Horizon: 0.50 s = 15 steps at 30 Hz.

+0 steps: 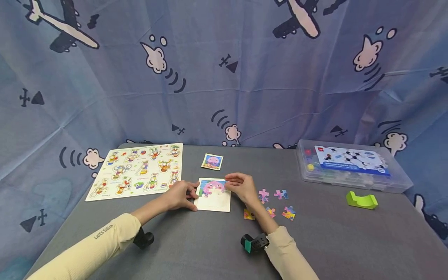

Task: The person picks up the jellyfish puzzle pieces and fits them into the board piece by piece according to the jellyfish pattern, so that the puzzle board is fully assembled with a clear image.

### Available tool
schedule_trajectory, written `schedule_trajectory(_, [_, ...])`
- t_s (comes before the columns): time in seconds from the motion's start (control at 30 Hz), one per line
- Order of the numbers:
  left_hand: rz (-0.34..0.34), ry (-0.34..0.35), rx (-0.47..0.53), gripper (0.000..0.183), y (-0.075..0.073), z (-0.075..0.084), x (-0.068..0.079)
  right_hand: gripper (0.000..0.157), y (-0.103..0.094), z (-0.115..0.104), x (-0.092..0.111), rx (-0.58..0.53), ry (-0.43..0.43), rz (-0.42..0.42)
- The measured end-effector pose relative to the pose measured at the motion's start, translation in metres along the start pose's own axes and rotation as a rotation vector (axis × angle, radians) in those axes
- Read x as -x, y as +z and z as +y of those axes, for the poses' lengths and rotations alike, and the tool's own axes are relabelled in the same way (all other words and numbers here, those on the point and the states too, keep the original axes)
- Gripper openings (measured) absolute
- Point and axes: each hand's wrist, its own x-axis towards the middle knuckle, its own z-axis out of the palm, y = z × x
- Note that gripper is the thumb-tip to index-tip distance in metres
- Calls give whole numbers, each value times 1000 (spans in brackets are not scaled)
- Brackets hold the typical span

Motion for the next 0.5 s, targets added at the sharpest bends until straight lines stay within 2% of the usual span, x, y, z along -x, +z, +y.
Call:
schedule_trajectory(0.2, [-6,-6,0,26,0,1,0,31,-19,1,2,65,-19,6])
schedule_trajectory(0.5, [-11,1,-5,26,0,-1,1,36,-56,3,11,84,-22,11])
